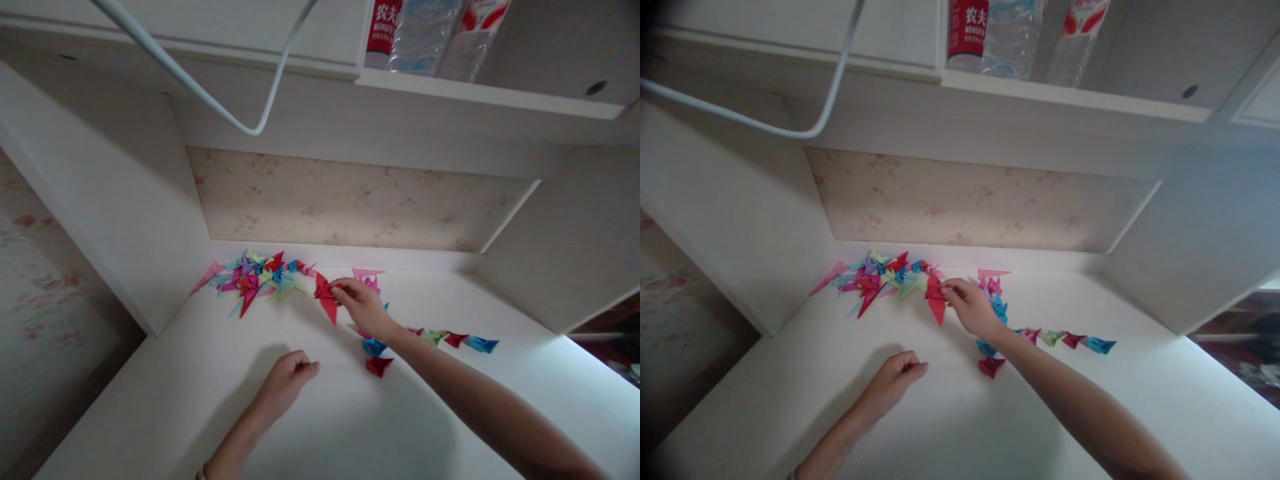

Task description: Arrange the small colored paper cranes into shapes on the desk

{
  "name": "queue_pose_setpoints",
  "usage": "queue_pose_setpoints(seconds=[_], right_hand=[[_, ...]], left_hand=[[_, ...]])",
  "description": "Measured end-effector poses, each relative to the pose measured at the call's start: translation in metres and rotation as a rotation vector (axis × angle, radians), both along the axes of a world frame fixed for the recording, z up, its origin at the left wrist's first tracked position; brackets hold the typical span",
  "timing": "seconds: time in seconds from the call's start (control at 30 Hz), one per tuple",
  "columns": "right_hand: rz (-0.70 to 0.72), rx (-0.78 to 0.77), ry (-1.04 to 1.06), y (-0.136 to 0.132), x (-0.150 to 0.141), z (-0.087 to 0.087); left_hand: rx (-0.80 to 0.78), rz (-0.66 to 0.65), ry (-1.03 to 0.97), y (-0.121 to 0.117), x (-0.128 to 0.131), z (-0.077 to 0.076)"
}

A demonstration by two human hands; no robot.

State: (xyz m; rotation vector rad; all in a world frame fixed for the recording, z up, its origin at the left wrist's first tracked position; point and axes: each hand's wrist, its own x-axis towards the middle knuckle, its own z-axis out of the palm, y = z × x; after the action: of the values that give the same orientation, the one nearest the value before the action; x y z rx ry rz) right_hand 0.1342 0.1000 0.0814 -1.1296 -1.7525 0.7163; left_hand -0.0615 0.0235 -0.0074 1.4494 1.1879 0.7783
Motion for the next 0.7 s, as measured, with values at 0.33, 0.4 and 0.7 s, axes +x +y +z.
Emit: queue_pose_setpoints(seconds=[0.33, 0.4, 0.7], right_hand=[[-0.486, -0.085, -0.446, 0.04, 0.212, -0.036], [-0.508, -0.106, -0.58, 0.053, 0.225, -0.047], [-0.399, -0.16, -0.653, 0.104, 0.223, -0.073]], left_hand=[[0.052, 0.08, 0.03, -0.006, 0.005, -0.002], [0.065, 0.094, 0.036, -0.008, 0.005, -0.002], [0.043, 0.165, 0.016, -0.008, 0.003, -0.009]])
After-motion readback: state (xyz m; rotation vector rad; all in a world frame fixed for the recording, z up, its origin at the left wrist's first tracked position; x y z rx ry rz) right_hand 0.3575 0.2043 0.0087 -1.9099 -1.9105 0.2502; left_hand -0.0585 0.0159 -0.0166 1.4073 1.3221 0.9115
